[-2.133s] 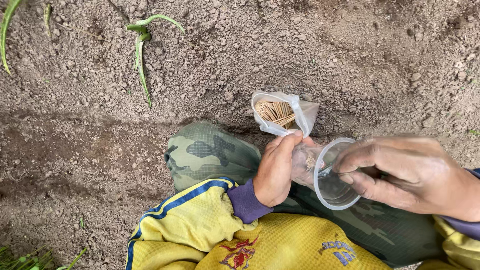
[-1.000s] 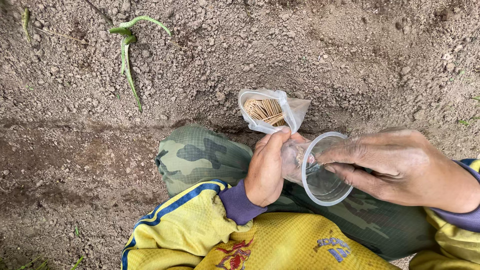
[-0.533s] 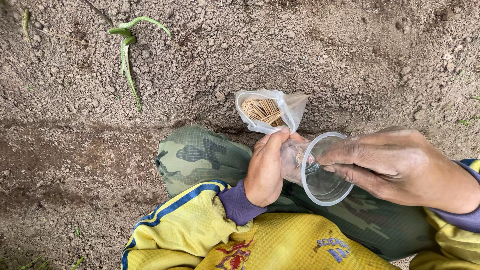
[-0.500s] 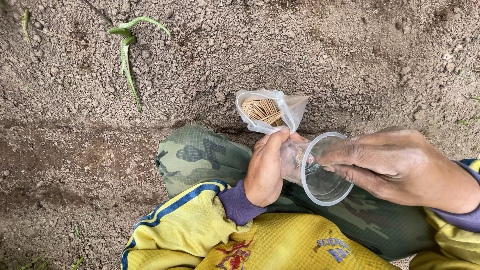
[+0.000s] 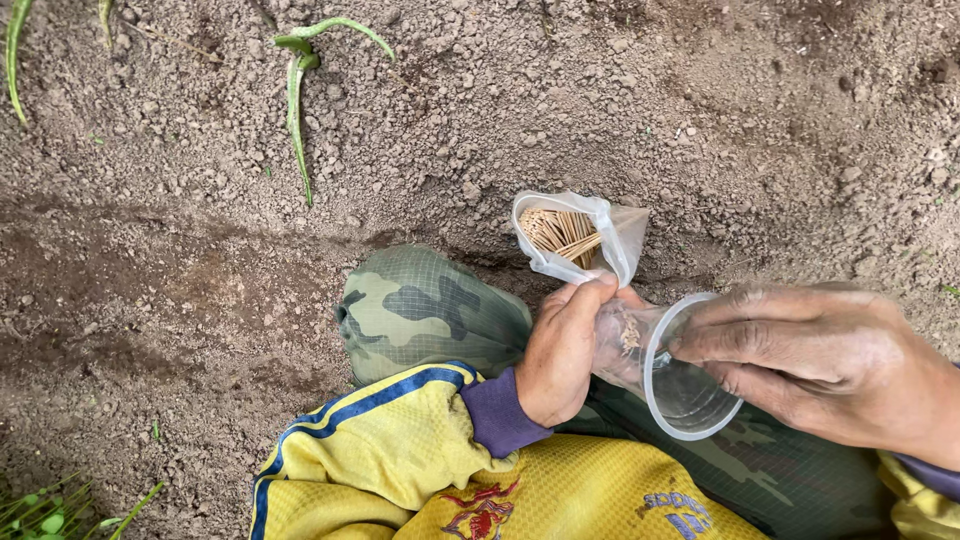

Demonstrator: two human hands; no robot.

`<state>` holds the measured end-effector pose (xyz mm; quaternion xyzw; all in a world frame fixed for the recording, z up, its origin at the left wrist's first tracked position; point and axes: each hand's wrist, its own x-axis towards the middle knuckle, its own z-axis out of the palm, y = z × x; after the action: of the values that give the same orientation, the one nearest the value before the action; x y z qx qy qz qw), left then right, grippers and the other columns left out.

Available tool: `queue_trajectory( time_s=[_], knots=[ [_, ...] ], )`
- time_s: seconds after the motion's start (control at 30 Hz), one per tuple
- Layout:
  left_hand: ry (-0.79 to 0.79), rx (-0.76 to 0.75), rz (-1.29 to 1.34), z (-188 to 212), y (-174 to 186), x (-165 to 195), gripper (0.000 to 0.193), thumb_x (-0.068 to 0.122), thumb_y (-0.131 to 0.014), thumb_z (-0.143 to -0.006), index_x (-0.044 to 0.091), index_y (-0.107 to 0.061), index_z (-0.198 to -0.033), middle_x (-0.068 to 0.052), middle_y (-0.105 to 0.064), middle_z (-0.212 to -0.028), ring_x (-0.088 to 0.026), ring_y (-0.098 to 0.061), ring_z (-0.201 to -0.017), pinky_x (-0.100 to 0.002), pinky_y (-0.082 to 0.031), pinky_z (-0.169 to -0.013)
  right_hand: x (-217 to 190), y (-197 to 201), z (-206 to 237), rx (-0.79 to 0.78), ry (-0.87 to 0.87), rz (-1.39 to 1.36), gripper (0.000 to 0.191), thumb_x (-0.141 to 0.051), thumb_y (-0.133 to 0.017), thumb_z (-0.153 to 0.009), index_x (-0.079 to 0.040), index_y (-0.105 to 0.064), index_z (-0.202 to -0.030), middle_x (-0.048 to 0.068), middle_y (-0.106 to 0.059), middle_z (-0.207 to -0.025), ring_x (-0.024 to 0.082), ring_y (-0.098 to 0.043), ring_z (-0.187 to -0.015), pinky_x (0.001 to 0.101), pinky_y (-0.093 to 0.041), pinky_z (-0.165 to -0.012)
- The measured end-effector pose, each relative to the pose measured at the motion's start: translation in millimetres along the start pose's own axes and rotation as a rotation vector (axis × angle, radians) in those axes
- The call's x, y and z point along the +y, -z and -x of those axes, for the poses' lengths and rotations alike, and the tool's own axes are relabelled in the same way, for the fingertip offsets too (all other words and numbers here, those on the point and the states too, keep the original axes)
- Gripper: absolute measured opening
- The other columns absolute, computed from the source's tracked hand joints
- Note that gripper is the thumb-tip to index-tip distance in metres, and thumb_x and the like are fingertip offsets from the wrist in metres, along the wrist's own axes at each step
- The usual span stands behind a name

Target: The person sits on the ground in a tilled field and takes wooden sticks one at a time from a plastic bag into a plastic cup. They then push sticks into the soil next to small seedlings, occasionally steadying a plant by hand, and at one point uses a stick to poke at the soil.

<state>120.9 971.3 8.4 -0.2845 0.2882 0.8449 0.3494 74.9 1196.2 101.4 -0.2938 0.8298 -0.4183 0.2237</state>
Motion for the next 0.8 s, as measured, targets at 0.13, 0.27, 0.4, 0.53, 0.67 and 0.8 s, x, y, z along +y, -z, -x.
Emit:
queue_trajectory(
  time_s=[0.13, 0.27, 0.4, 0.53, 0.67, 0.8],
  knots=[
    [0.023, 0.017, -0.055, 3.5, 6.5, -5.0, 0.036, 0.032, -0.044, -0.11, 0.0, -0.061, -0.106, -0.011, -0.069, -0.09, -0.017, -0.068, -0.072, -0.03, -0.055, -0.051, -1.6, 3.0, -2.4, -0.069, 0.032, -0.028, 0.034, -0.008, -0.075, -0.08, -0.013, -0.08, -0.113, 0.006, -0.079, -0.114, 0.023, -0.08, -0.102, 0.0332, -0.065, -0.084],
    [0.071, 0.05, -0.077, 7.0, 15.2, -11.4, 0.036, 0.032, -0.045, -0.108, 0.001, -0.061, -0.104, -0.012, -0.07, -0.092, -0.017, -0.069, -0.072, -0.031, -0.055, -0.05, 5.0, 17.5, -17.5, -0.02, 0.108, -0.062, 0.032, -0.004, -0.069, -0.085, -0.011, -0.076, -0.116, 0.006, -0.08, -0.11, 0.02, -0.078, -0.095, 0.0313, -0.063, -0.078],
    [0.104, 0.076, -0.121, 11.5, 20.9, -16.4, 0.034, 0.032, -0.047, -0.107, 0.0, -0.061, -0.103, -0.012, -0.071, -0.095, -0.016, -0.068, -0.073, -0.031, -0.054, -0.049, 55.5, 25.0, -67.2, -0.097, -0.308, 0.313, 0.043, -0.004, -0.065, -0.086, -0.021, -0.074, -0.125, 0.006, -0.078, -0.088, 0.02, -0.071, -0.067, 0.0352, -0.058, -0.059],
    [0.118, 0.084, -0.134, 17.8, 24.1, -16.6, 0.034, 0.032, -0.048, -0.106, 0.0, -0.061, -0.103, -0.013, -0.071, -0.096, -0.017, -0.069, -0.073, -0.03, -0.054, -0.05, 131.3, -16.9, -129.4, -0.204, -0.266, 0.758, 0.059, -0.009, -0.059, -0.091, -0.031, -0.062, -0.146, 0.01, -0.07, -0.073, 0.021, -0.066, -0.059, 0.0367, -0.055, -0.053],
    [0.106, 0.091, -0.144, 25.7, 26.7, -14.0, 0.036, 0.032, -0.049, -0.106, 0.0, -0.064, -0.103, -0.012, -0.069, -0.093, -0.016, -0.069, -0.074, -0.029, -0.055, -0.052, 184.2, -57.8, -161.2, -0.395, -0.54, 0.861, 0.077, -0.004, -0.052, -0.094, -0.039, -0.036, -0.161, 0.007, -0.065, -0.068, 0.019, -0.062, -0.055, 0.0332, -0.053, -0.044],
    [0.082, 0.074, -0.159, 26.1, 27.7, -9.6, 0.039, 0.035, -0.048, -0.106, 0.0, -0.065, -0.099, -0.013, -0.071, -0.082, -0.018, -0.068, -0.067, -0.027, -0.054, -0.052, 202.0, -68.8, -164.8, -0.394, -0.588, 0.859, 0.081, -0.006, -0.057, -0.091, -0.036, -0.03, -0.162, 0.005, -0.061, -0.066, 0.017, -0.06, -0.052, 0.0334, -0.051, -0.045]
  ],
)
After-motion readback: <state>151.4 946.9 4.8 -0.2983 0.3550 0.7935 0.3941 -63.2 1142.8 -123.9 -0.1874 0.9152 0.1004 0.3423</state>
